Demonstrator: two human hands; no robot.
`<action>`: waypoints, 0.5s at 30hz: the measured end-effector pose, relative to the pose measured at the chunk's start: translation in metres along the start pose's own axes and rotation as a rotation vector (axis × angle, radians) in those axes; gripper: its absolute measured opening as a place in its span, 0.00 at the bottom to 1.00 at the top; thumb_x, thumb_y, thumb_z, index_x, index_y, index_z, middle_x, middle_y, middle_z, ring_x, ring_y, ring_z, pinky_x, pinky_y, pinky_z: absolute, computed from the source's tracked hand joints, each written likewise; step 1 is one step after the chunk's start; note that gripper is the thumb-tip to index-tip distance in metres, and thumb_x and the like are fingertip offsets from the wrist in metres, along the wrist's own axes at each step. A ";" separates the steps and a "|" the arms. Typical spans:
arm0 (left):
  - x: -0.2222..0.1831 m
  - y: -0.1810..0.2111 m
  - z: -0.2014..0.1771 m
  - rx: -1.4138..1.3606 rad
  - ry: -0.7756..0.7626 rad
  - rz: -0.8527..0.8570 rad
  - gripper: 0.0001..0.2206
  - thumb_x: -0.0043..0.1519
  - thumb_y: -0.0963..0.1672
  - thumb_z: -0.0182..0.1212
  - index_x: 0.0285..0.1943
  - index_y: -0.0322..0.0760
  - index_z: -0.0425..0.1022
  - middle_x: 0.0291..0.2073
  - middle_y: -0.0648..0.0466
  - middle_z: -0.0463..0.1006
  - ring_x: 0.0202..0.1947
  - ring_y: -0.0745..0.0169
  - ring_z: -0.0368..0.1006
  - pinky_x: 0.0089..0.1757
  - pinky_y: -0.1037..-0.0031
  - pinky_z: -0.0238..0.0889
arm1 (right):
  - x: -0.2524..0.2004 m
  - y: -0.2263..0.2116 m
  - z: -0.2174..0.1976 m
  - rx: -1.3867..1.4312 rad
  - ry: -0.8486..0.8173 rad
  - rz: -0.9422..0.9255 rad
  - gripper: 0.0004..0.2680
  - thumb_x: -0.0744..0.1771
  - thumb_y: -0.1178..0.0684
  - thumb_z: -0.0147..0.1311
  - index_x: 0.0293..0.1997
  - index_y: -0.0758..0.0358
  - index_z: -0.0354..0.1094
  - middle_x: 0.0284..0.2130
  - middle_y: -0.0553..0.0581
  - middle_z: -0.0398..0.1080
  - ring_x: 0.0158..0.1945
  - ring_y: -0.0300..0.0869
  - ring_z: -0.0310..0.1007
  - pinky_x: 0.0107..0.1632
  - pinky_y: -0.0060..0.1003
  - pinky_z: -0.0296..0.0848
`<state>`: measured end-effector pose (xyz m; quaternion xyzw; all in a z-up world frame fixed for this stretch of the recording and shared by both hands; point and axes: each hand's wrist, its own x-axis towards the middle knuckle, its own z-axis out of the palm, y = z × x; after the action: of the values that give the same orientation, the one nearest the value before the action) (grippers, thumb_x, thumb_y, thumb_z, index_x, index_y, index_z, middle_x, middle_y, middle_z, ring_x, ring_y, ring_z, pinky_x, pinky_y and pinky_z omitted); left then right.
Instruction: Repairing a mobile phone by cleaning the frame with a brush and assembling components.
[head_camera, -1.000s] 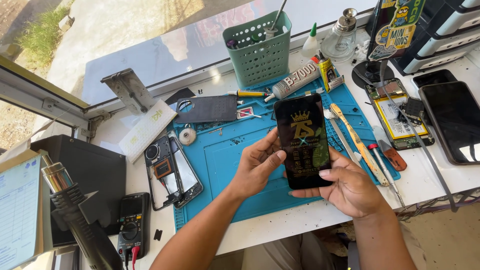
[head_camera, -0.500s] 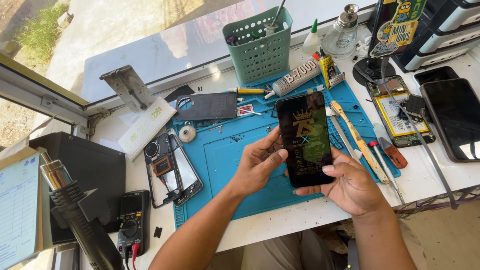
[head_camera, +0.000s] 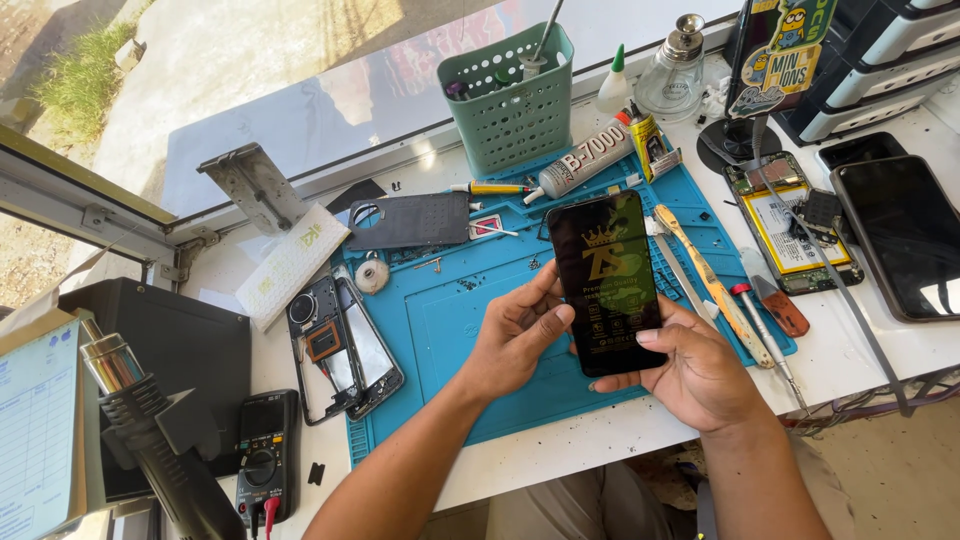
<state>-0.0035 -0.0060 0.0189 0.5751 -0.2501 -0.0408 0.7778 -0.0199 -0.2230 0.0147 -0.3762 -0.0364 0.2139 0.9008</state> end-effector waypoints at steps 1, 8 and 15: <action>0.001 -0.001 0.002 0.022 0.033 0.068 0.26 0.71 0.37 0.53 0.78 0.25 0.52 0.51 0.45 0.77 0.43 0.69 0.75 0.46 0.71 0.78 | 0.001 -0.001 0.002 -0.001 -0.058 -0.048 0.17 0.63 0.61 0.47 0.58 0.70 0.65 0.45 0.79 0.76 0.44 0.69 0.82 0.35 0.68 0.84; 0.000 -0.009 -0.001 0.011 0.024 0.076 0.26 0.71 0.37 0.53 0.78 0.25 0.52 0.51 0.45 0.76 0.43 0.68 0.76 0.45 0.70 0.78 | 0.000 -0.001 0.004 -0.015 -0.047 -0.052 0.16 0.62 0.61 0.48 0.57 0.70 0.65 0.45 0.78 0.77 0.44 0.67 0.83 0.35 0.67 0.85; -0.001 -0.014 -0.004 -0.047 0.018 0.082 0.25 0.71 0.37 0.51 0.78 0.25 0.51 0.51 0.43 0.76 0.43 0.65 0.76 0.44 0.69 0.80 | -0.001 0.000 0.006 -0.006 -0.051 -0.052 0.16 0.63 0.61 0.48 0.57 0.70 0.65 0.45 0.79 0.76 0.45 0.69 0.82 0.35 0.68 0.85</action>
<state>0.0004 -0.0072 0.0045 0.5461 -0.2656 -0.0095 0.7945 -0.0221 -0.2195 0.0194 -0.3722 -0.0699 0.1999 0.9037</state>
